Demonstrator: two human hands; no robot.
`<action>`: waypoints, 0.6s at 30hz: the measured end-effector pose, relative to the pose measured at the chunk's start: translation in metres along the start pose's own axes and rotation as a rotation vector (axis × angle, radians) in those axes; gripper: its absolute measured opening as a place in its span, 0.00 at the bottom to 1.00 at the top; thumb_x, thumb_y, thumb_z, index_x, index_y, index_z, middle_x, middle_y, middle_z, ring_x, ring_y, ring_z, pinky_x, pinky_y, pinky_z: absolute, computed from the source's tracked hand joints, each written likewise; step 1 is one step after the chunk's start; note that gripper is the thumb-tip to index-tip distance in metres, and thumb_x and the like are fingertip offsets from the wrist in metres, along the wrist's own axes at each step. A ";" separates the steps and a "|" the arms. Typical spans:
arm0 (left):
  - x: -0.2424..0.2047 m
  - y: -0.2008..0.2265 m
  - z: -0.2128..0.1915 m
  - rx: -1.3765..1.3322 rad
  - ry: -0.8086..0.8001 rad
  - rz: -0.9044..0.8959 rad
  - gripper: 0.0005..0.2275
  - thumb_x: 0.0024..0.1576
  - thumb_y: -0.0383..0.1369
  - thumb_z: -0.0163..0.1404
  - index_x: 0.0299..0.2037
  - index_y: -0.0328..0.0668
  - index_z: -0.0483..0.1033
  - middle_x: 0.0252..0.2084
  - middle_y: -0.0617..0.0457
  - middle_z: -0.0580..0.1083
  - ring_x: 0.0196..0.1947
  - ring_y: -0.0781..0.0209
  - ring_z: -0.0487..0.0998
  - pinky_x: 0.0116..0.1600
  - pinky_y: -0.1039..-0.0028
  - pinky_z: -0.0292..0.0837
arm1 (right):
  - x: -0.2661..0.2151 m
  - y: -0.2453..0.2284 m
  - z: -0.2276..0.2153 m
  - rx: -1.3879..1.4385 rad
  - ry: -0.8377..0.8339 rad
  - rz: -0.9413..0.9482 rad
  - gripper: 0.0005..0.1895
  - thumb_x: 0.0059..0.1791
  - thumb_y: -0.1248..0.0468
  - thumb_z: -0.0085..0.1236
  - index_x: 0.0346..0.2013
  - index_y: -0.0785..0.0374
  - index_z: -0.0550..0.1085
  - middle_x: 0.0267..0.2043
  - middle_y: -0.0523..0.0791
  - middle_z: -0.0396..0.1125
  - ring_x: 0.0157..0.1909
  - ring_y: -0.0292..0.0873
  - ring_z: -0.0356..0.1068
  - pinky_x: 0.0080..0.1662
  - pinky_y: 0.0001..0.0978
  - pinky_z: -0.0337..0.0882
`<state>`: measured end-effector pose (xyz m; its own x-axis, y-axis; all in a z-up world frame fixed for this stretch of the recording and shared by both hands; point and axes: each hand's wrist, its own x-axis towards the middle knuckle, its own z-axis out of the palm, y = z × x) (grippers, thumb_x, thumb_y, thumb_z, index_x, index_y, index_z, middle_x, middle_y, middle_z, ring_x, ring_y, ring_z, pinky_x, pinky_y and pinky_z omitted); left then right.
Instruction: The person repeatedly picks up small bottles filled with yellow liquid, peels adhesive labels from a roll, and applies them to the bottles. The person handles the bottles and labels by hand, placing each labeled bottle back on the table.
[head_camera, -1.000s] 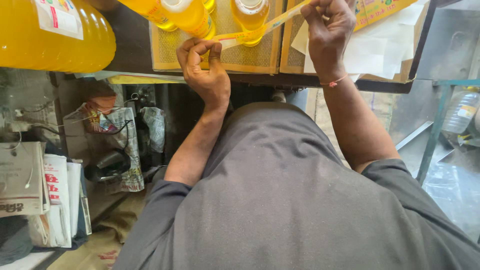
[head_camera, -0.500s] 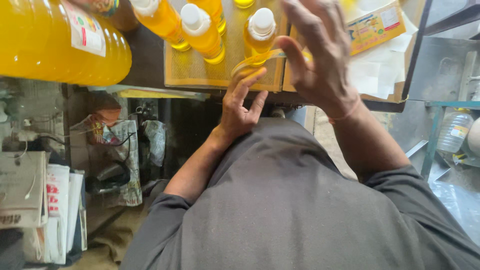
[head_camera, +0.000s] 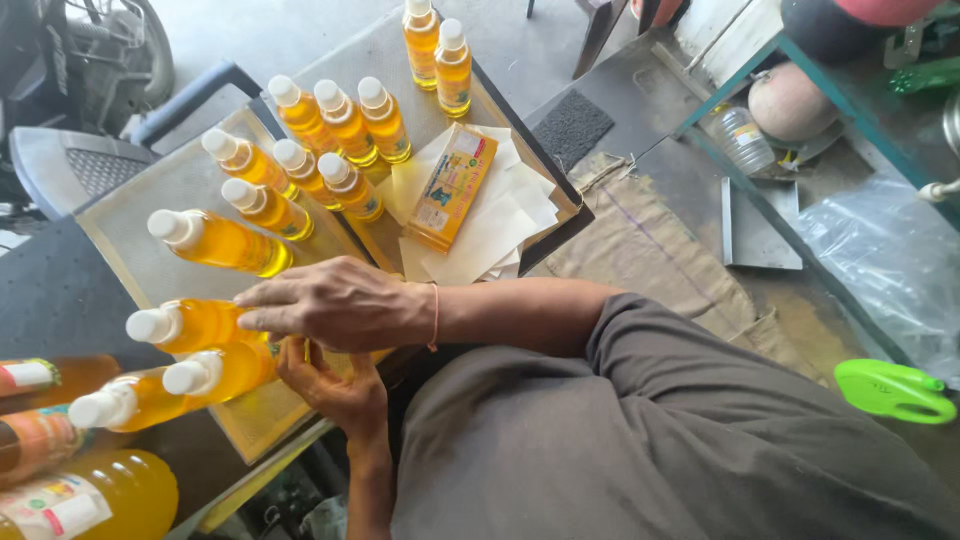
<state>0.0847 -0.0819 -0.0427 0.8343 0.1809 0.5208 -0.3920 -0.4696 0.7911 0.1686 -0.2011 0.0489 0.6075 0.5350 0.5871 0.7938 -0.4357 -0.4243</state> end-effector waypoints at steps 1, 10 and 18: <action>0.003 0.000 -0.002 0.080 -0.014 0.023 0.28 0.57 0.27 0.62 0.64 0.25 0.63 0.62 0.37 0.65 0.69 0.44 0.65 0.72 0.60 0.62 | -0.002 -0.001 0.001 -0.005 0.001 -0.012 0.18 0.50 0.65 0.55 0.55 0.58 0.77 0.63 0.47 0.70 0.59 0.48 0.75 0.53 0.35 0.78; 0.014 -0.008 -0.009 0.199 0.017 -0.057 0.23 0.57 0.27 0.63 0.61 0.30 0.69 0.54 0.39 0.72 0.55 0.46 0.78 0.60 0.67 0.78 | -0.008 -0.003 0.009 0.032 0.015 0.057 0.16 0.50 0.64 0.56 0.53 0.56 0.78 0.62 0.47 0.70 0.54 0.48 0.77 0.50 0.35 0.78; 0.014 -0.023 0.016 0.512 -0.131 -0.131 0.22 0.61 0.27 0.58 0.62 0.27 0.66 0.57 0.35 0.73 0.61 0.44 0.74 0.62 0.60 0.72 | -0.007 -0.010 -0.012 0.216 0.108 0.032 0.21 0.51 0.66 0.56 0.60 0.57 0.72 0.66 0.47 0.67 0.55 0.45 0.77 0.55 0.35 0.78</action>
<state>0.1118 -0.0827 -0.0590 0.9177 0.1722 0.3580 -0.0697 -0.8173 0.5719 0.1562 -0.2090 0.0577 0.6348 0.4377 0.6368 0.7692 -0.2797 -0.5745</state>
